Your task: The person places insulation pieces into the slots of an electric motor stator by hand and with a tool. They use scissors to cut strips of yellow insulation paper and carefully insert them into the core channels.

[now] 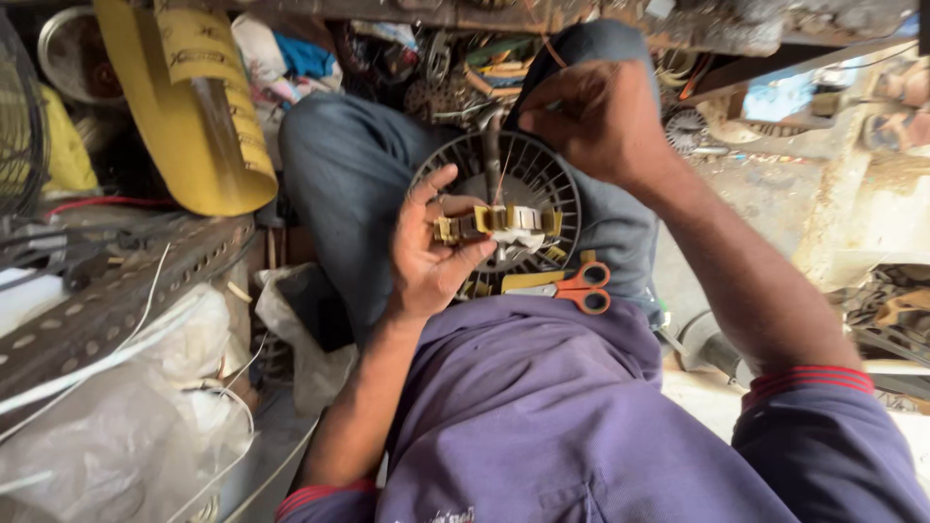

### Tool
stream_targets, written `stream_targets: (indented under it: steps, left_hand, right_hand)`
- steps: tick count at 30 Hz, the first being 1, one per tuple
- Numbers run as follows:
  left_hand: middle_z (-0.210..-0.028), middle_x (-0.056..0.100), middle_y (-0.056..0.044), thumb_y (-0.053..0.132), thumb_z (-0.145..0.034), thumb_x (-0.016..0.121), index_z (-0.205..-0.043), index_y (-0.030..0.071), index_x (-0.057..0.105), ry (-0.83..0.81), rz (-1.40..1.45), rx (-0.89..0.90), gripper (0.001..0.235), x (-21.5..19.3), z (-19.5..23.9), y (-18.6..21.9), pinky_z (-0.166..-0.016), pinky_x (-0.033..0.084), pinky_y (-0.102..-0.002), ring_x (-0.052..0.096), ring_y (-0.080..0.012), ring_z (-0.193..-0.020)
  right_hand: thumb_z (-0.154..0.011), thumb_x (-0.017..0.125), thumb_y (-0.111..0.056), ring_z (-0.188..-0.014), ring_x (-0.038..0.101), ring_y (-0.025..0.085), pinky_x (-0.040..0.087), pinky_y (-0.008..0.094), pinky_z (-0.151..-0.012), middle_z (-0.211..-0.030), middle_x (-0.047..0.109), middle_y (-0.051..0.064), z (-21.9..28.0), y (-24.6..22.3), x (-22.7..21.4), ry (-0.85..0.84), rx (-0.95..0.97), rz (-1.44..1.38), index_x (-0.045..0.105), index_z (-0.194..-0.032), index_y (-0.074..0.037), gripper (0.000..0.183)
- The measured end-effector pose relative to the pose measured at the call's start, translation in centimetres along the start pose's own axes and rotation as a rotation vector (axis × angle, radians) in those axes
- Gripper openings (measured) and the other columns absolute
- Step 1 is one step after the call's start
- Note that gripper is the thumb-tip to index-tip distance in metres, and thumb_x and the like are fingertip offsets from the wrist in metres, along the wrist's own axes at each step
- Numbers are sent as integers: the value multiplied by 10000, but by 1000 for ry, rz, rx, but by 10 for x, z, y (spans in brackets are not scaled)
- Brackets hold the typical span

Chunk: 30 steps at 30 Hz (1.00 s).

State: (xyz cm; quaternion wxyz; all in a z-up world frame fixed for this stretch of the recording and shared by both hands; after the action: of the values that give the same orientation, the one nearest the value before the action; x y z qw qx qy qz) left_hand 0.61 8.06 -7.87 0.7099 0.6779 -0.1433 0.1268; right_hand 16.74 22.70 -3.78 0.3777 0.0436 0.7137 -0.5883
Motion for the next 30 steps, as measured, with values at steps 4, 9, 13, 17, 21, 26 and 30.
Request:
stream_targets:
  steps: [4, 9, 13, 17, 21, 26, 30]
  left_hand:
    - [-1285, 654, -117, -18, -937, 794, -1563, 39, 409, -67, -52, 33, 737, 0, -3, 10, -1008, 587, -308, 668, -164, -1137]
    - [-1107, 670, -77, 172, -947, 821, -1151, 56, 690, -47, -348, 161, 269, -10, -56, 49, -835, 541, -296, 639, -135, -935]
    - [-783, 736, -76, 277, -805, 888, -785, 42, 774, -436, -973, -26, 262, 25, -121, 13, -720, 549, -335, 700, -160, -734]
    - [-779, 752, -72, 185, -775, 797, -812, 38, 788, -592, -835, -25, 151, 40, -127, 8, -673, 563, -308, 718, -149, -705]
    - [-792, 756, -64, 216, -770, 826, -850, 66, 800, -687, -725, -115, 172, 38, -119, 4, -657, 556, -309, 713, -151, -718]
    - [-879, 753, -42, 168, -894, 806, -931, 48, 786, -537, -713, 196, 127, 35, -118, 58, -740, 566, -313, 726, -164, -812]
    - [-1409, 565, -92, 119, -1049, 742, -1156, 64, 752, -340, -546, 365, 121, 45, -41, 105, -1050, 585, -355, 638, -203, -1229]
  right_hand:
    - [-900, 831, -130, -637, 657, 79, 513, 268, -564, -804, 758, 69, -9, -4, 7, -32, 3, 3, 807, -984, -60, 111]
    - [-889, 853, -152, -588, 596, 93, 455, 279, -509, -771, 746, 66, -12, 0, 0, -15, 44, 77, 824, -965, -74, 113]
    - [-965, 836, -109, -570, 556, 96, 408, 289, -510, -805, 746, 64, 5, -29, -43, 103, -140, 172, 812, -973, -61, 54]
    - [-855, 824, -76, -508, 580, 102, 439, 280, -447, -693, 656, 58, 62, -54, -29, -44, -90, 177, 792, -952, -60, 103]
    - [-907, 803, -91, -605, 624, 203, 477, 349, -504, -803, 687, 79, 88, -99, -9, -6, -420, 270, 739, -1003, -32, 129]
    - [-754, 765, -100, -603, 627, 229, 510, 375, -500, -732, 641, 84, 118, -122, 30, -290, -455, 401, 759, -965, -12, 228]
    - [-695, 748, -114, -699, 658, 229, 520, 383, -548, -807, 654, 81, 124, -148, 12, -338, -586, 285, 741, -959, 28, 299]
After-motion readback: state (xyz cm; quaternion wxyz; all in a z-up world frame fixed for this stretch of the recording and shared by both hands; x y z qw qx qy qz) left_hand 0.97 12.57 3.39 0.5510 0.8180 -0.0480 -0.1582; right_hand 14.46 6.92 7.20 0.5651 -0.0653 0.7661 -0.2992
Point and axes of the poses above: each hand's wrist, its own z-axis away from the middle knuckle, its own x-axis out of the palm, y = z × x, the point moved 10 cm from there along -z, towards the middle knuckle
